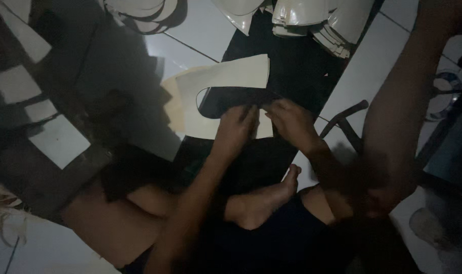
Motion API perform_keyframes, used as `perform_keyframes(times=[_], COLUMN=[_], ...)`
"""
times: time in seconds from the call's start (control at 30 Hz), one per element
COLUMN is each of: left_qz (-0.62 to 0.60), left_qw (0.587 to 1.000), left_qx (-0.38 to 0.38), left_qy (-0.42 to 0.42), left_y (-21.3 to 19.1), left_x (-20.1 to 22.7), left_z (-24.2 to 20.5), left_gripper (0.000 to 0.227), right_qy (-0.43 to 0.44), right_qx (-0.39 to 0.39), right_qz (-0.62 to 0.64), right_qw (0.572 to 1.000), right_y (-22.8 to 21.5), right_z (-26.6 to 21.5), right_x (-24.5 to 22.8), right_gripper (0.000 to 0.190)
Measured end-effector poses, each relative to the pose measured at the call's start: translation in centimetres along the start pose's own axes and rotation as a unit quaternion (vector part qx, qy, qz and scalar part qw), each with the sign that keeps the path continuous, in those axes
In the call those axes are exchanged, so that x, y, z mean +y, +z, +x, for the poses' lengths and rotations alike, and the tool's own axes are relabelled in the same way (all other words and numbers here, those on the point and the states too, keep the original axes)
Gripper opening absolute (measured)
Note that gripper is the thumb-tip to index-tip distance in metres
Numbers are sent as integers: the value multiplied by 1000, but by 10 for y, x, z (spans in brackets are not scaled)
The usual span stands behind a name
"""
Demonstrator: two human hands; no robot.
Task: The person sits on the floor and uses a knife to cut a U-shaped hole into a beige shoe sole. They repeatedly trim the edges and refine the shape of the cutout, then place the finished sole aside.
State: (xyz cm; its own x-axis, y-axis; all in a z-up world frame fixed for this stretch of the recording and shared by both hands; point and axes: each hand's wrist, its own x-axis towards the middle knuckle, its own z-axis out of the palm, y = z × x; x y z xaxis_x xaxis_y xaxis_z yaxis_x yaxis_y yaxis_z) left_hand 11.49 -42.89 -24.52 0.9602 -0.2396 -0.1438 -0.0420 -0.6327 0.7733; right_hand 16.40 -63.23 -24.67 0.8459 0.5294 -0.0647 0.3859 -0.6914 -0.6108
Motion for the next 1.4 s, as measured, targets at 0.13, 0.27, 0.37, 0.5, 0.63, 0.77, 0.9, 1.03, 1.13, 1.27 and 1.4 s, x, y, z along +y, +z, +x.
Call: perform_keyframes(times=[0.13,0.27,0.37,0.5,0.63,0.77,0.9,1.03,1.13,1.27,1.4], left_qz=[77,39,38,63,96,124,92,66,63,-18,69], left_qw=[974,985,982,979,969,968,990,994,995,996,991], left_qx=[170,135,153,148,159,135,-3,-20,11,80,104], left_qy=[127,96,101,125,162,171,110,84,83,31,43], left_y=[13,26,34,42,43,35,17,15,30,59,71], left_x=[-6,-25,-34,-45,-49,-46,-41,-33,-33,-28,-18], left_z=[5,6,6,4,2,5,14,24,27,51,65], left_gripper=[31,28,32,29,30,30,22,20,23,14,23], right_qy=[-49,-73,-68,-121,-119,-125,3,138,317,510,520], right_qx=[-24,-31,-56,-37,-78,-108,-207,2,4,-69,-4], right_qz=[-27,-1,-15,-55,-141,-217,-301,-181,-154,-93,14], right_qw=[998,997,996,990,980,962,931,974,936,852,854], right_y=[-3,-5,-4,2,1,-3,-12,-54,-86,-104,-79], right_z=[5,10,15,7,-1,-3,-6,-21,-48,-75,-70], right_x=[15,27,33,37,33,28,20,19,12,3,9], right_gripper=[20,21,16,20,34,49,67,47,36,29,32])
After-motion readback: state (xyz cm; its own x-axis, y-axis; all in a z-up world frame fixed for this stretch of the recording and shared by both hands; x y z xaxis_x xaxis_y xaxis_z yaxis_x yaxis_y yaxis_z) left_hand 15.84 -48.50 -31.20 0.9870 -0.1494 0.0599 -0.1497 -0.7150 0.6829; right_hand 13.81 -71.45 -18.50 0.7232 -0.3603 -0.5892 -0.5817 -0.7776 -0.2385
